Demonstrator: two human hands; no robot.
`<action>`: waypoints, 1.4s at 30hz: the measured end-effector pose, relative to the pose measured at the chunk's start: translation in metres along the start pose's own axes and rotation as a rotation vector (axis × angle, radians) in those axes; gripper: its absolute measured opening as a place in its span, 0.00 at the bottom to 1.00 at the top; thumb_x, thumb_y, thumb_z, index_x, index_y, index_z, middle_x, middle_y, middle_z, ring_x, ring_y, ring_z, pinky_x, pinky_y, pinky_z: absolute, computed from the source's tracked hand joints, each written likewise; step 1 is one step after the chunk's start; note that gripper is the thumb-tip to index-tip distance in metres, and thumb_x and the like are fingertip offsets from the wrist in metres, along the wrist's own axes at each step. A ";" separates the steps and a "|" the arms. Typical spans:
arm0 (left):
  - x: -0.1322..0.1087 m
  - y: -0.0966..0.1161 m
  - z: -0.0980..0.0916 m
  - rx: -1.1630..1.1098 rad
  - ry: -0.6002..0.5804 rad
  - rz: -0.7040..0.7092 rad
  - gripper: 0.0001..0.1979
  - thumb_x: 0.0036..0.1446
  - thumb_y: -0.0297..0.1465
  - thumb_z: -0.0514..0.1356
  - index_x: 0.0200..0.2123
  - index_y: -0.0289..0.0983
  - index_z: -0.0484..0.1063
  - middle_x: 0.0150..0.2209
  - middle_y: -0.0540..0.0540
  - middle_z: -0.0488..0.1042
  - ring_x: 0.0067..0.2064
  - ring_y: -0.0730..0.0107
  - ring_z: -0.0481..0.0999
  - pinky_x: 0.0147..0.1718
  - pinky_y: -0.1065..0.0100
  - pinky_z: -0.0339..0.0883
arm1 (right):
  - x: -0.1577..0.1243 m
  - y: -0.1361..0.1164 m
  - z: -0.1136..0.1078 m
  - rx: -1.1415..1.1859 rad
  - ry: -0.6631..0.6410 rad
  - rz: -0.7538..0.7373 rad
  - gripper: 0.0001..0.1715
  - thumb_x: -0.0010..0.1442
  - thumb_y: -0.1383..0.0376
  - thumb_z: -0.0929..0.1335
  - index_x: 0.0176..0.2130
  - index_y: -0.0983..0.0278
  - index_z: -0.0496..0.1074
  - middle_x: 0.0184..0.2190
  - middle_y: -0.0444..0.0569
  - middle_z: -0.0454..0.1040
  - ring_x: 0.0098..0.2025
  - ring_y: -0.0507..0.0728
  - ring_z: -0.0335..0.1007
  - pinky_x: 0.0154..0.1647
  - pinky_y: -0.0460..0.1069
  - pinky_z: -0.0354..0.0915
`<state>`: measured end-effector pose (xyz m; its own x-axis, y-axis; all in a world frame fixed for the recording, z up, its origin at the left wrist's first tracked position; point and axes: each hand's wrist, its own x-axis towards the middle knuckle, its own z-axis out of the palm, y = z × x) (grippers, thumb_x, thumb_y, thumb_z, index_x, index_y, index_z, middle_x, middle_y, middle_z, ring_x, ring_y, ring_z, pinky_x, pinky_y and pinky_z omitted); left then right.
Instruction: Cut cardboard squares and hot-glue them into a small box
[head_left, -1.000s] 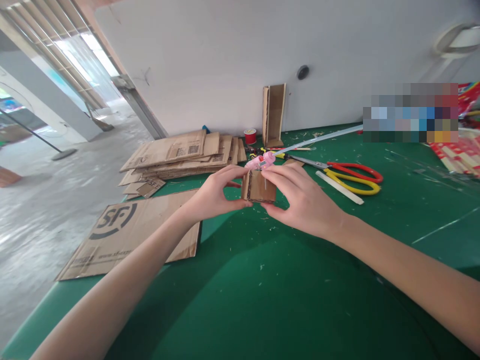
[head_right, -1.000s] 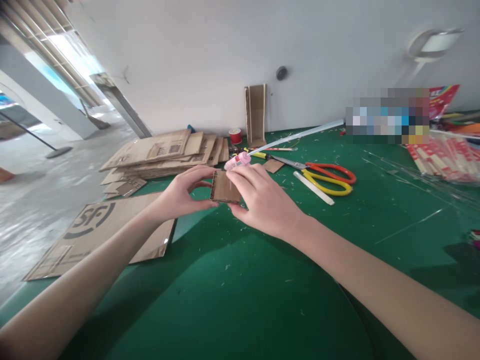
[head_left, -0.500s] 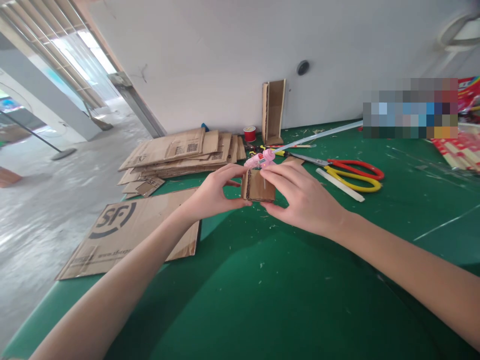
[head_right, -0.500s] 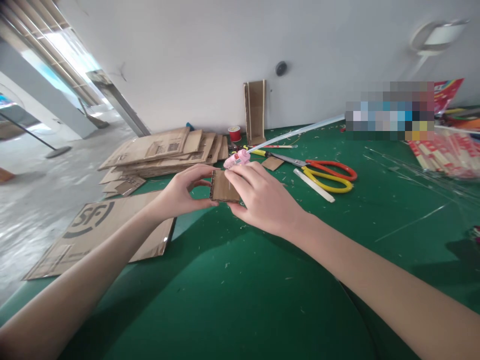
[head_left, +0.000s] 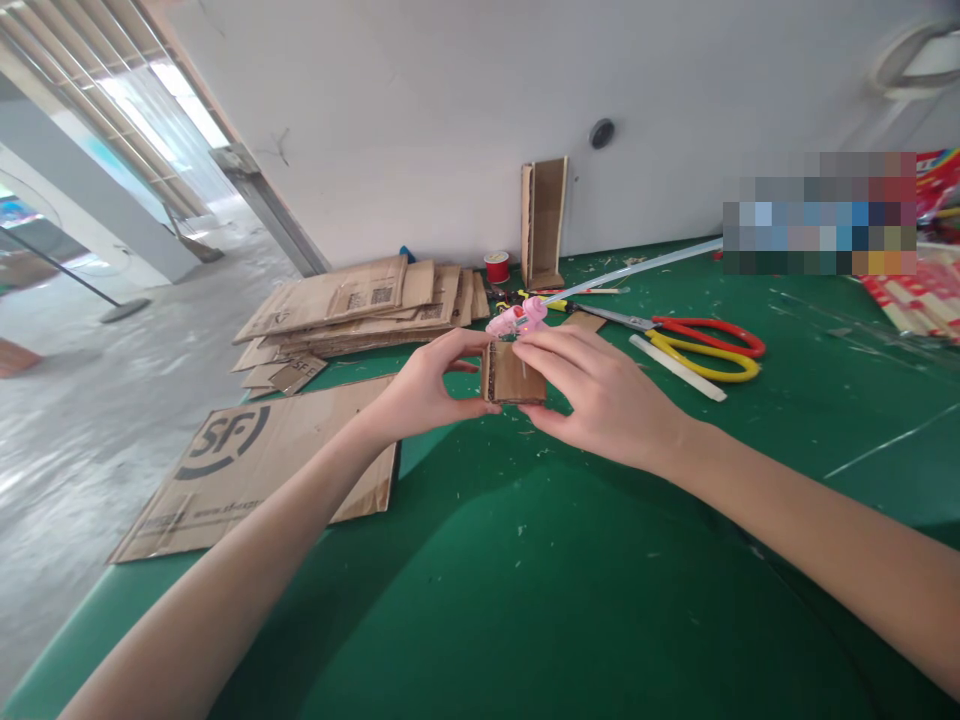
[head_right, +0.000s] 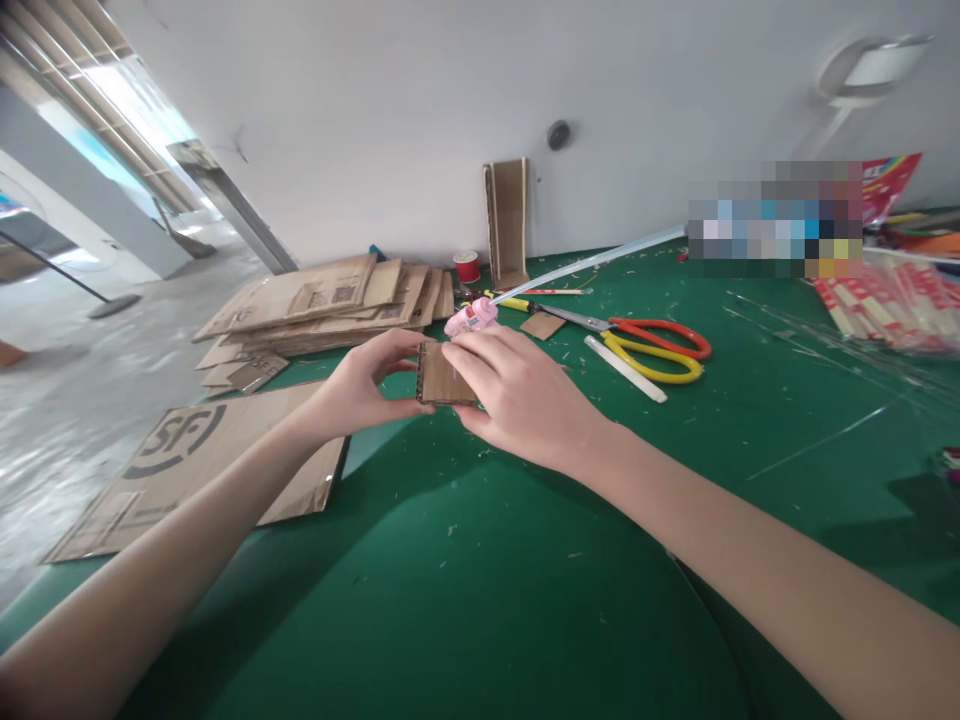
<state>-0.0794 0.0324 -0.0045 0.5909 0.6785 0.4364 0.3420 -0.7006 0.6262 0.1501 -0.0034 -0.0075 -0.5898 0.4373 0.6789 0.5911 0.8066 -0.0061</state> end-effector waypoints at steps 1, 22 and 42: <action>0.000 0.000 0.000 -0.005 0.001 -0.001 0.30 0.44 0.34 0.70 0.52 0.41 0.65 0.50 0.42 0.69 0.51 0.59 0.71 0.49 0.58 0.70 | 0.000 0.000 0.000 0.000 -0.004 0.002 0.28 0.56 0.70 0.67 0.56 0.70 0.65 0.52 0.62 0.69 0.55 0.67 0.63 0.55 0.66 0.63; 0.000 0.003 -0.001 -0.050 -0.067 -0.099 0.27 0.45 0.35 0.69 0.49 0.39 0.67 0.49 0.42 0.70 0.50 0.60 0.71 0.49 0.58 0.69 | -0.001 -0.001 0.002 -0.045 -0.060 0.009 0.24 0.56 0.68 0.67 0.53 0.71 0.68 0.49 0.63 0.70 0.53 0.68 0.64 0.52 0.66 0.65; -0.002 -0.007 0.011 -0.124 -0.093 -0.225 0.33 0.45 0.34 0.69 0.55 0.35 0.65 0.56 0.37 0.68 0.58 0.54 0.67 0.59 0.50 0.58 | 0.002 -0.003 -0.001 -0.030 -0.191 0.135 0.26 0.57 0.64 0.67 0.54 0.69 0.68 0.50 0.59 0.70 0.55 0.67 0.63 0.54 0.62 0.65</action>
<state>-0.0753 0.0339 -0.0169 0.5769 0.7867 0.2199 0.3831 -0.4983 0.7777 0.1475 -0.0056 -0.0050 -0.5958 0.6102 0.5222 0.6862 0.7246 -0.0639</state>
